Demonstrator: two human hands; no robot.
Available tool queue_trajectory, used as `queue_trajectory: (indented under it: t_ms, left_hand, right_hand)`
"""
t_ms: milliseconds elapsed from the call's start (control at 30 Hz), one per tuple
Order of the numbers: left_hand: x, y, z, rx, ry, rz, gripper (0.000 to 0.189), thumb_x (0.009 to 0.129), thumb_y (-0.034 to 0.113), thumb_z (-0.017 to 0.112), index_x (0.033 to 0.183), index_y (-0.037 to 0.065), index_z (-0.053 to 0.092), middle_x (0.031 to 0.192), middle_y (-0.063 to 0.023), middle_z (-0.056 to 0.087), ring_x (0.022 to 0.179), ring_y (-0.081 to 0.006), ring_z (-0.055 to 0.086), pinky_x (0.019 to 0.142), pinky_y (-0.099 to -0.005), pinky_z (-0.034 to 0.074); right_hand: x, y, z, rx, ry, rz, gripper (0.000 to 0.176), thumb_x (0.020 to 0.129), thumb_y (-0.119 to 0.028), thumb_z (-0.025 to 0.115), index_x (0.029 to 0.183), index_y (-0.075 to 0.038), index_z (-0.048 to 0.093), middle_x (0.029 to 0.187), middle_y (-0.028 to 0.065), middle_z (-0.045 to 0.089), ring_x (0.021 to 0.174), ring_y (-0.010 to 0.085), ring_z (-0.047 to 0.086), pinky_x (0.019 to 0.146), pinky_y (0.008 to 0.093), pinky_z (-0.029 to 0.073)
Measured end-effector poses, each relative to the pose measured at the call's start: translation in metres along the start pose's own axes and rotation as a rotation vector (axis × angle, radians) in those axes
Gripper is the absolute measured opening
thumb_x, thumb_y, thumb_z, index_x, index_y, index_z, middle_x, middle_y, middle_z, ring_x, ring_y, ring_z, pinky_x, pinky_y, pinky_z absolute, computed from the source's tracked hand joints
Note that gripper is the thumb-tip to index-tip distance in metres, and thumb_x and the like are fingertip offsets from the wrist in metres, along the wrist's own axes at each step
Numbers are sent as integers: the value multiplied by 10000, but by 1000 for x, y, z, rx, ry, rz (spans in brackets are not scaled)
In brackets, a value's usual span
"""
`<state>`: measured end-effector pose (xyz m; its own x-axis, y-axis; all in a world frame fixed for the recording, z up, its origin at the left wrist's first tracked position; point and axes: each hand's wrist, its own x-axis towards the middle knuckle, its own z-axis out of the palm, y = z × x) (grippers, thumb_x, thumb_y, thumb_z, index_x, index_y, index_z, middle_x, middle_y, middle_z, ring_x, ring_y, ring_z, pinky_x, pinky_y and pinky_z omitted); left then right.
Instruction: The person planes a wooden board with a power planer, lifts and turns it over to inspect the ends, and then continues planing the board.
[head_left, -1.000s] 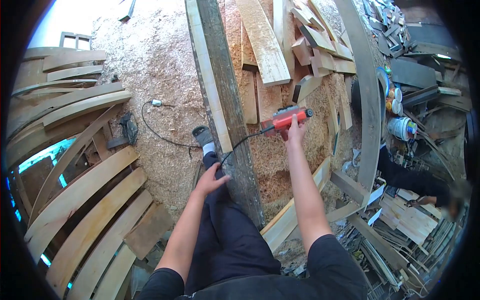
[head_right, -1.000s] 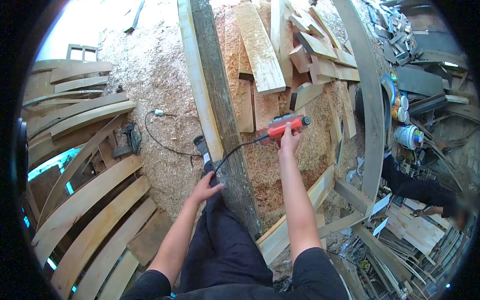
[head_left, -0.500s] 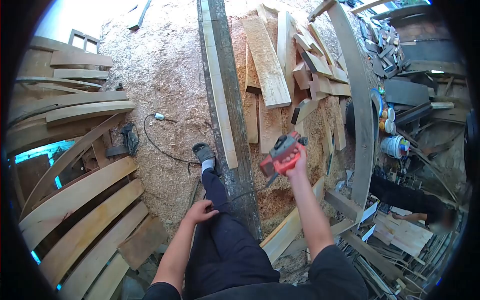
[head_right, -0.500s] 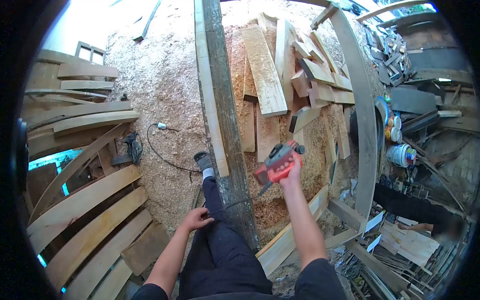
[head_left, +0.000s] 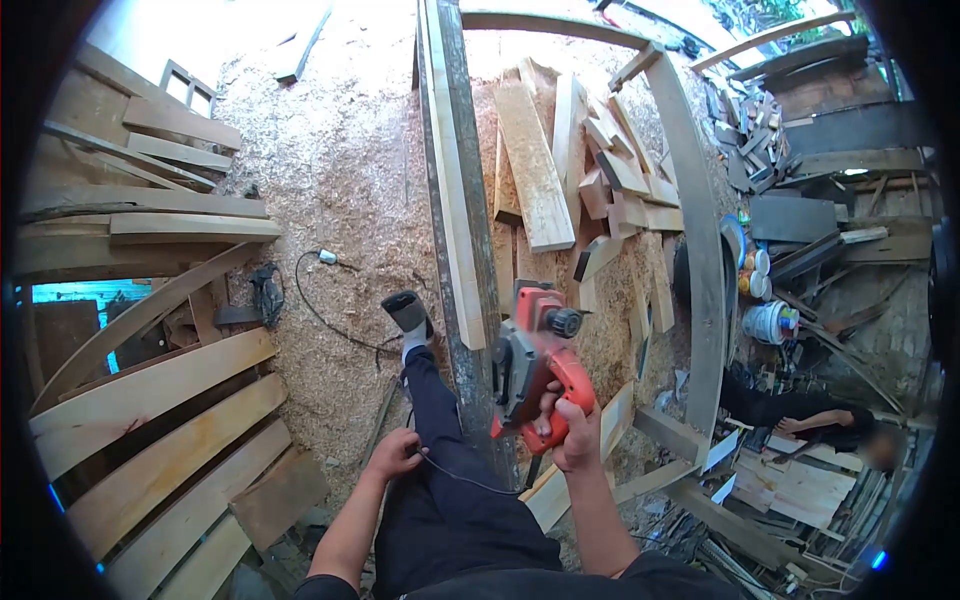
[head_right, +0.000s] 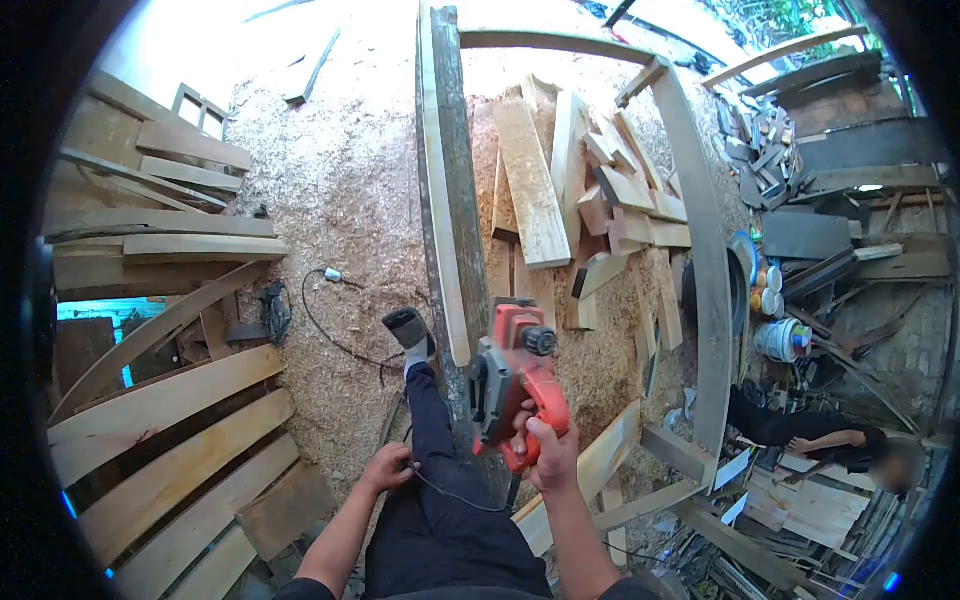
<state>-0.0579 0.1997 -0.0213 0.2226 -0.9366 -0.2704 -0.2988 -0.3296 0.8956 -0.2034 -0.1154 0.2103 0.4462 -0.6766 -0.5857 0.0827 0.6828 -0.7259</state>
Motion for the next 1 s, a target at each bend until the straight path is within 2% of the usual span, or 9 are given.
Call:
queue_trajectory:
  t_ms: [33,300,367,467,600,700,800,900,1000]
  left_hand:
    - [-7,-2,-5,11,-11,-20,243,837,218,809,850,58,627,854,-143,599,857,-358,612,764,-457,503]
    - [-96,-43,-54,287,-186,-142,267,856,294,794,846,54,676,860,-173,666,881,-396,659,783,-496,545]
    - [-125,-45,-67,202,-103,-370,281,886,303,770,832,44,677,818,-198,649,845,-408,646,745,-502,533]
    - [-146,-2,-90,271,45,-463,264,940,284,723,834,46,677,793,-208,631,821,-407,631,721,-507,505]
    - [-160,66,-103,251,414,-359,279,992,248,676,802,46,649,759,-206,595,738,-404,584,657,-491,453]
    - [-168,91,-103,199,533,-374,308,995,254,676,783,39,622,725,-195,561,705,-385,570,631,-467,440]
    - [-170,111,-103,112,583,-378,338,1004,252,670,770,23,587,692,-179,522,666,-359,544,613,-444,426]
    - [-168,129,-107,93,644,-393,361,1012,244,665,757,13,556,672,-168,489,634,-336,517,600,-423,409]
    - [-161,139,-115,97,679,-410,372,1013,233,667,751,5,532,663,-159,473,615,-311,492,591,-408,393]
  right_hand:
    - [-5,-7,5,-43,-40,-6,368,912,-105,664,1256,8,595,990,128,657,620,185,602,611,348,526]
    - [-48,-66,58,-145,-155,-50,266,946,-48,666,1203,-4,612,997,97,646,629,133,598,570,268,498]
    - [-56,-76,69,-268,-152,-79,199,956,-64,676,1143,-27,623,914,47,639,588,92,575,534,242,476]
    - [-55,-70,72,-416,-156,-107,178,957,-91,696,1119,-41,640,831,6,628,557,74,557,512,244,466]
    - [-36,-49,67,-549,-126,-128,177,959,-141,722,1093,-38,669,790,2,646,567,70,567,512,267,461]
    - [-22,-37,71,-713,-109,-154,231,951,-201,748,1077,-14,697,809,23,680,613,100,604,567,295,493]
    - [-16,-17,73,-719,-68,-211,280,938,-256,769,1031,4,721,803,37,698,673,121,635,638,306,519]
    - [-4,-6,74,-752,-5,-82,324,937,-315,777,997,0,733,749,37,683,669,112,631,635,299,516]
    - [11,9,77,-735,39,-162,362,948,-376,765,936,-15,727,693,32,659,603,111,616,572,304,495]
